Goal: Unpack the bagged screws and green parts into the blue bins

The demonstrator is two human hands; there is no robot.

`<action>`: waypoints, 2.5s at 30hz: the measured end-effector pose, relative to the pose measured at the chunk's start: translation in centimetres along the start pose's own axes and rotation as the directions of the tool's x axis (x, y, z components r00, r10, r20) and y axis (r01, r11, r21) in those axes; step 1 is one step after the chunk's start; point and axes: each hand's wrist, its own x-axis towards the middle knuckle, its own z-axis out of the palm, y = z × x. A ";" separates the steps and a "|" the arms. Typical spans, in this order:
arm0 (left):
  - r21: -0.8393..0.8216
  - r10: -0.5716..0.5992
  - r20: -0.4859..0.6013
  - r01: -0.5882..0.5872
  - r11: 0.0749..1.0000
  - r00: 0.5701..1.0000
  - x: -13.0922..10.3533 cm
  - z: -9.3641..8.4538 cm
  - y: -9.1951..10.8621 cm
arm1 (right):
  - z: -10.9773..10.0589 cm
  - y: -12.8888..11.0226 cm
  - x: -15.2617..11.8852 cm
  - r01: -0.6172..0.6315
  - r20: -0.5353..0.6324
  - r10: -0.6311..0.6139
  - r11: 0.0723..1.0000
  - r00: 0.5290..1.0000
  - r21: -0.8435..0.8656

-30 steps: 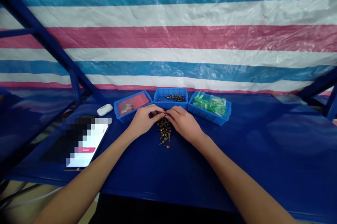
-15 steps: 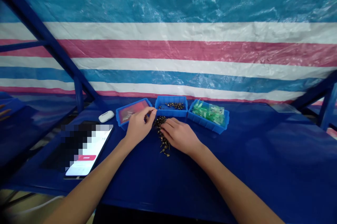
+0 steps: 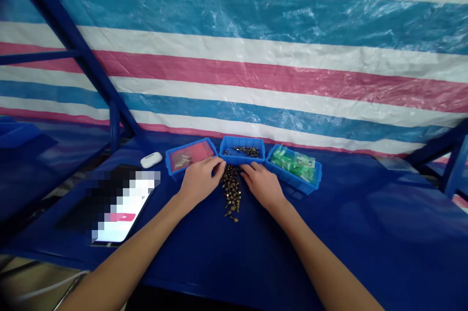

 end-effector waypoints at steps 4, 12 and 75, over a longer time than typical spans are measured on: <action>-0.015 -0.012 0.020 0.012 1.000 1.000 0.0 0.0 0.1 | 0.4 -0.6 0.8 -0.012 0.029 0.013 0.999 0.999 -0.035; -0.086 -0.001 0.075 0.007 0.996 0.997 0.0 0.2 -0.1 | 0.1 -0.5 -0.3 -0.003 -0.068 0.016 0.982 0.998 0.188; -0.249 0.231 0.150 -0.189 0.950 0.961 0.5 0.4 -1.5 | 0.8 0.7 -1.0 0.010 -0.080 0.011 0.966 0.997 0.258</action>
